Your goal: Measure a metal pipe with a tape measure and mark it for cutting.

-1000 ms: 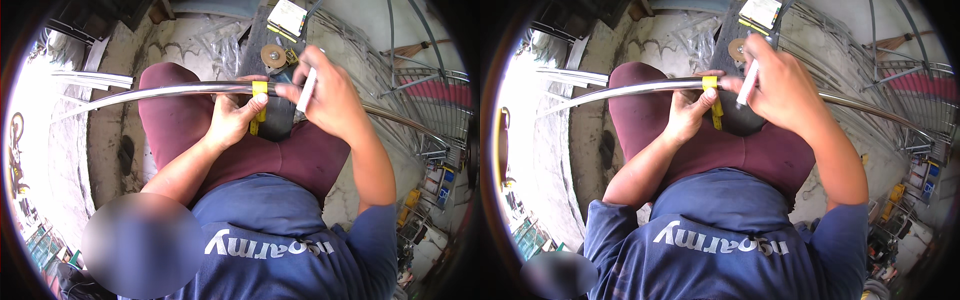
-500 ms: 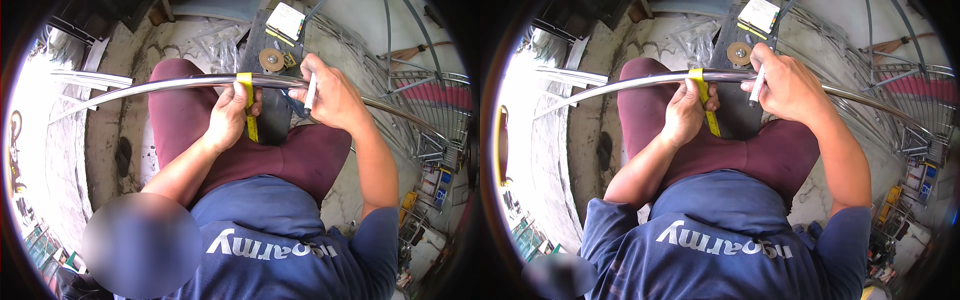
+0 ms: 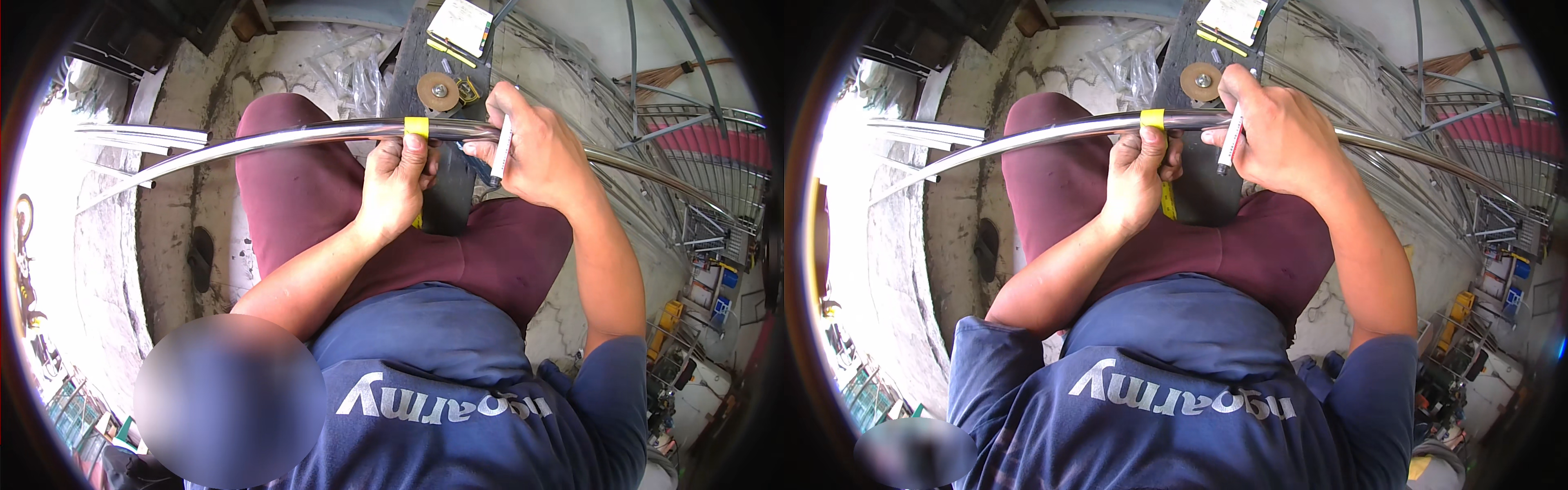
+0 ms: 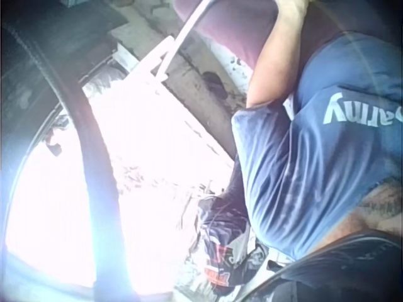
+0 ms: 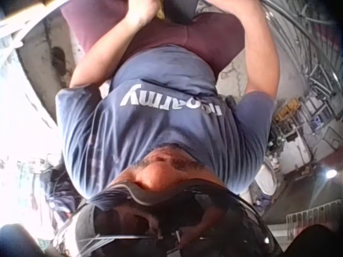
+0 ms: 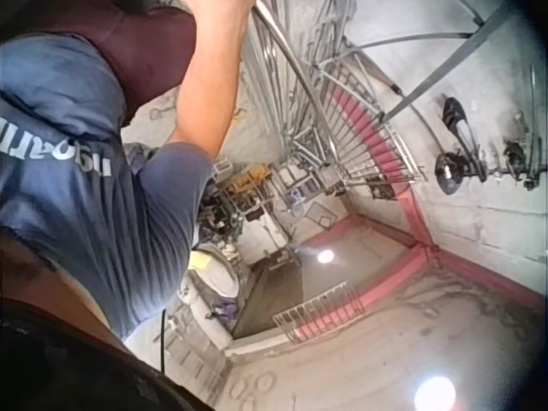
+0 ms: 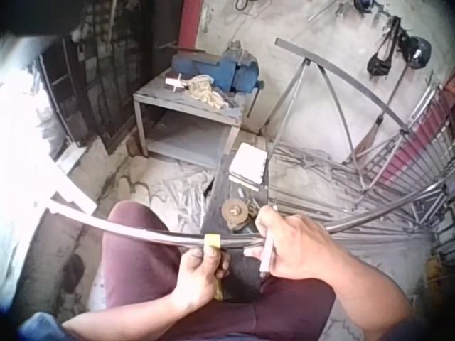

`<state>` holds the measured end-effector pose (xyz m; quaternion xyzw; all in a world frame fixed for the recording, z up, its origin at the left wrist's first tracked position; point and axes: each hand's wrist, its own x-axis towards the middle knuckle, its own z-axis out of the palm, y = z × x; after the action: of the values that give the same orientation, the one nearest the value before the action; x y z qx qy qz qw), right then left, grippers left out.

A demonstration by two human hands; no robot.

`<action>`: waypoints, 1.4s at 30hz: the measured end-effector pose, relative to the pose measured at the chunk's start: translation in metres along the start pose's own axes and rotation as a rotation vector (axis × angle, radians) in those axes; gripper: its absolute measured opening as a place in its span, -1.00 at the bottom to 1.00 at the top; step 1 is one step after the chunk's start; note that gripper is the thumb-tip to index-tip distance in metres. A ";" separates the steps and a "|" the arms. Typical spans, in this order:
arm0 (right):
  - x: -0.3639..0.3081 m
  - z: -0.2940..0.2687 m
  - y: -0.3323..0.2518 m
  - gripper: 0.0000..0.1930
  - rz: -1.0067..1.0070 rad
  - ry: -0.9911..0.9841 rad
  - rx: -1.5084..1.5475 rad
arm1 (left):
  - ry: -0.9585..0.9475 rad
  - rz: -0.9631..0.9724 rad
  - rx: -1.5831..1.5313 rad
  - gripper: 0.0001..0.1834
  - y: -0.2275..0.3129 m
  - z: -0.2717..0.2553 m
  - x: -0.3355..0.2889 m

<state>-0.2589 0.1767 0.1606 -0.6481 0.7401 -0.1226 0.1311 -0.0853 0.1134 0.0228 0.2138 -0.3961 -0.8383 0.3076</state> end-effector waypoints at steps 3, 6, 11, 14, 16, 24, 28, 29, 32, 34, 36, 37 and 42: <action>0.000 0.000 -0.001 -0.53 0.015 0.004 -0.002 | 0.047 0.006 0.022 -0.47 0.002 0.005 0.000; 0.001 0.000 -0.003 -0.53 0.017 0.015 0.002 | 0.033 -0.003 -0.024 -0.46 0.002 0.002 -0.001; 0.003 -0.002 -0.001 -0.52 0.011 -0.014 0.020 | -0.004 -0.030 -0.011 -0.44 0.007 -0.003 -0.002; 0.003 -0.002 -0.001 -0.52 0.031 -0.022 0.024 | 0.029 -0.132 -0.055 -0.42 0.011 -0.003 -0.005; 0.003 -0.002 0.000 -0.53 0.012 -0.012 0.030 | 0.038 -0.127 -0.062 -0.44 0.013 0.000 -0.005; 0.002 -0.001 0.001 -0.53 0.027 -0.008 0.008 | 0.035 0.106 0.033 -0.46 0.000 0.008 -0.003; 0.004 -0.002 0.004 -0.52 0.041 -0.018 0.025 | 0.073 0.080 0.177 -0.48 0.002 0.014 -0.004; 0.005 -0.003 0.005 -0.52 0.032 -0.007 0.038 | 0.107 0.048 0.154 -0.49 0.004 0.018 -0.004; 0.005 -0.004 0.006 -0.52 0.012 0.036 0.081 | 0.148 -0.036 0.055 -0.50 0.012 0.025 -0.004; 0.008 -0.008 0.006 -0.52 0.033 0.012 0.092 | 0.154 -0.090 -0.021 -0.50 0.018 0.028 -0.004; 0.011 -0.011 0.006 -0.52 0.054 -0.014 0.103 | 0.197 -0.126 0.014 -0.51 0.026 0.031 -0.003; 0.013 -0.011 0.006 -0.52 0.035 -0.005 0.104 | 0.215 -0.129 0.009 -0.52 0.028 0.033 -0.002; 0.020 -0.014 0.011 -0.50 0.014 0.005 0.108 | 0.261 -0.286 -0.135 -0.62 0.054 0.047 0.004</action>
<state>-0.2764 0.1586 0.1697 -0.6346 0.7373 -0.1628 0.1649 -0.0983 0.1088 0.0936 0.3533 -0.2612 -0.8634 0.2479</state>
